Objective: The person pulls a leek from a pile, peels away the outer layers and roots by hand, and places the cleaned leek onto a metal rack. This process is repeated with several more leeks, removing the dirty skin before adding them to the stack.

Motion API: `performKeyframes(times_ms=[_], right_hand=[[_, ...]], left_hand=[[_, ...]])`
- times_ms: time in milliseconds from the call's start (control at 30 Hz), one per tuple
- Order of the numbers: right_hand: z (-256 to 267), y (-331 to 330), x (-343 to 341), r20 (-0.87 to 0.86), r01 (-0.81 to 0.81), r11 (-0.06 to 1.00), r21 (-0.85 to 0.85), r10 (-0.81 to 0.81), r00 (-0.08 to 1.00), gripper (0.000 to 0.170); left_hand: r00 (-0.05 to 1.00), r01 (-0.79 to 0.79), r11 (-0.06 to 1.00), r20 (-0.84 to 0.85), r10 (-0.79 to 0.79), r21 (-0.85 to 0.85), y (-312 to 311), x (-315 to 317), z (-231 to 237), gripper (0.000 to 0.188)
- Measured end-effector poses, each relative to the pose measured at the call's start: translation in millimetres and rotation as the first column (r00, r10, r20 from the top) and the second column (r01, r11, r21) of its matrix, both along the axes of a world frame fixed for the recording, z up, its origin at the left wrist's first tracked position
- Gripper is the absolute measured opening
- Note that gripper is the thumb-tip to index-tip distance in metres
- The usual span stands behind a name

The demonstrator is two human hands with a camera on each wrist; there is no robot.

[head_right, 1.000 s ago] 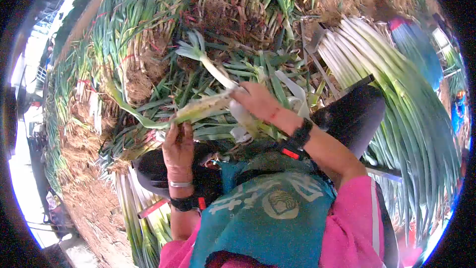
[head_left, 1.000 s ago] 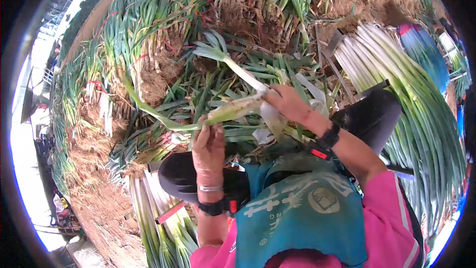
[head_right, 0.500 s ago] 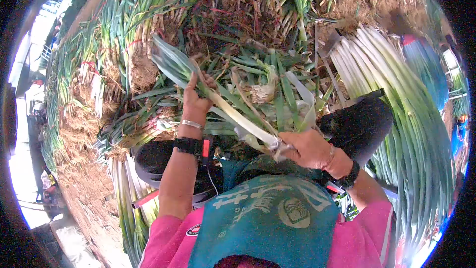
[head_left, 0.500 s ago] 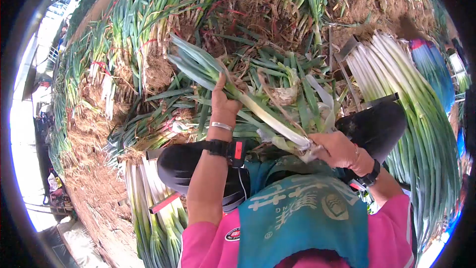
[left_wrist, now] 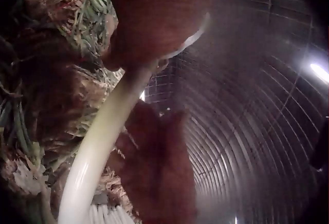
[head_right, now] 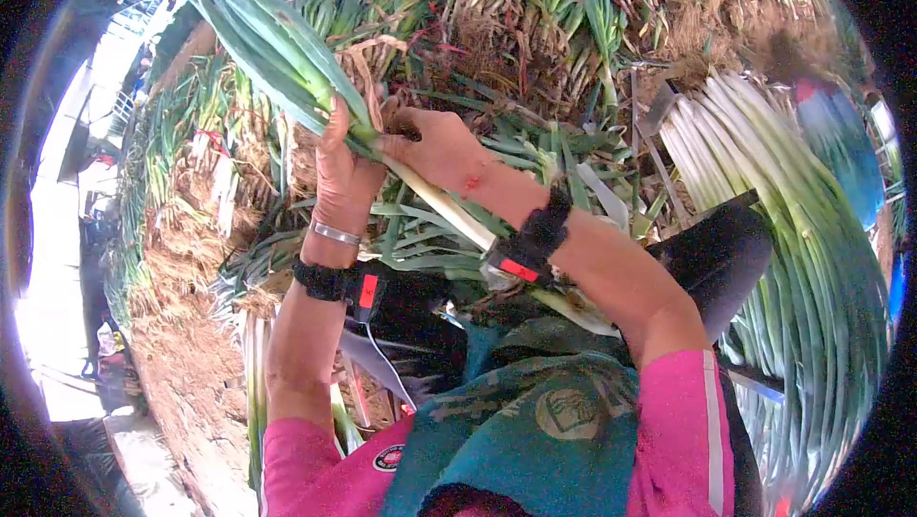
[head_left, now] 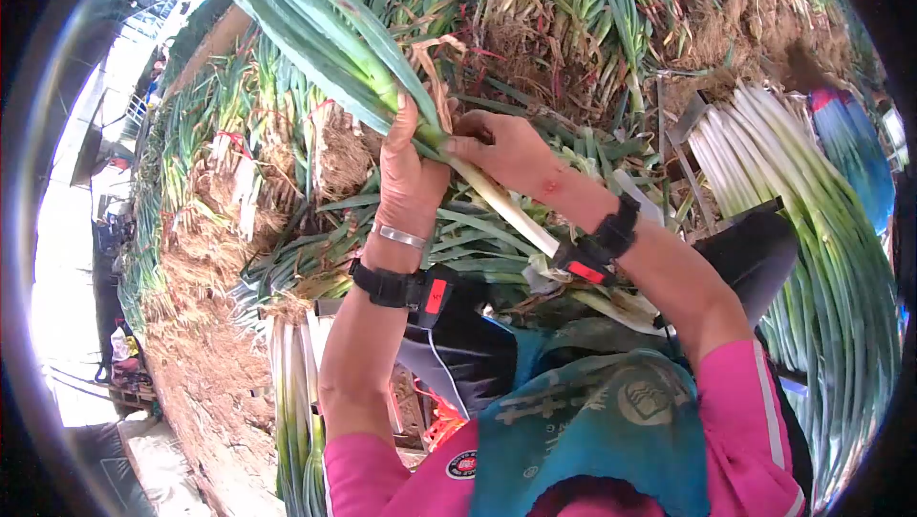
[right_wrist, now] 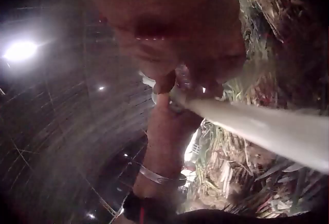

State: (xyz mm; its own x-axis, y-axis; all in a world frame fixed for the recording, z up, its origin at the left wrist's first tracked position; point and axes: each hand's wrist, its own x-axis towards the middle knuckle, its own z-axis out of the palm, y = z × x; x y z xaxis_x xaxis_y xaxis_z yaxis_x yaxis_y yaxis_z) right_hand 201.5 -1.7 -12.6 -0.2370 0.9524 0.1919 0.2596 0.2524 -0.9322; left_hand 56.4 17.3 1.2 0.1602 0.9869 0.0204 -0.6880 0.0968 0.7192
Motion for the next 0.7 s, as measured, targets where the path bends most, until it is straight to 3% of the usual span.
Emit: performKeyframes(times_ms=[100,200,333,400,500,533,600,633,667,700], right_hand=[[7.2,-3.7,-8.7,-0.068,0.064,0.982,-0.179,-0.077,0.995,0.038],[-15.2,-1.0,-15.8,-0.182,0.059,0.992,-0.115,-0.079,0.98,0.031],[-38.8,-21.8,9.8,-0.465,-0.137,0.982,-0.126,0.064,0.883,0.02],[-37.2,-34.3,25.9,-0.617,-0.24,0.969,-0.049,0.16,0.771,0.02],[-18.8,-32.0,23.1,-0.953,-0.449,0.891,-0.069,0.073,0.292,0.023],[-9.8,-32.1,24.5,-0.959,-0.552,0.823,-0.134,0.032,0.281,0.03],[-8.7,-30.7,36.6,-0.792,-0.684,0.662,-0.306,0.221,0.569,0.029],[-7.5,-33.4,37.8,-0.527,-0.576,0.668,-0.471,0.31,0.791,0.029],[-4.2,-36.4,38.0,-0.217,-0.463,0.656,-0.596,0.423,0.88,0.029],[-22.0,-44.6,40.8,-0.046,-0.499,0.735,-0.459,0.542,0.839,0.028]], left_hand=[[1.0,-0.005,1.0,-0.001,0.005,0.012,7.2,-7.9,-0.5,0.04],[1.0,0.003,1.0,0.029,-0.003,0.006,11.6,-12.3,-7.2,0.041],[0.982,0.114,0.99,0.143,-0.126,0.089,32.9,-47.4,-25.7,0.042],[0.972,0.109,0.988,0.198,-0.128,0.105,45.3,-63.4,-28.3,0.042],[0.961,0.163,0.974,0.198,-0.193,0.161,46.8,-79.0,-29.6,0.04],[0.974,0.115,0.982,0.175,-0.14,0.149,42.8,-77.8,-25.4,0.037],[0.96,0.13,0.981,0.231,-0.16,0.142,40.1,-83.7,-22.9,0.037],[0.951,0.135,0.981,0.259,-0.169,0.143,40.0,-89.5,-22.3,0.037],[0.958,0.114,0.984,0.248,-0.145,0.135,39.6,-98.3,-24.5,0.039],[0.973,0.07,0.985,0.208,-0.103,0.16,38.2,-106.1,-27.0,0.038]])
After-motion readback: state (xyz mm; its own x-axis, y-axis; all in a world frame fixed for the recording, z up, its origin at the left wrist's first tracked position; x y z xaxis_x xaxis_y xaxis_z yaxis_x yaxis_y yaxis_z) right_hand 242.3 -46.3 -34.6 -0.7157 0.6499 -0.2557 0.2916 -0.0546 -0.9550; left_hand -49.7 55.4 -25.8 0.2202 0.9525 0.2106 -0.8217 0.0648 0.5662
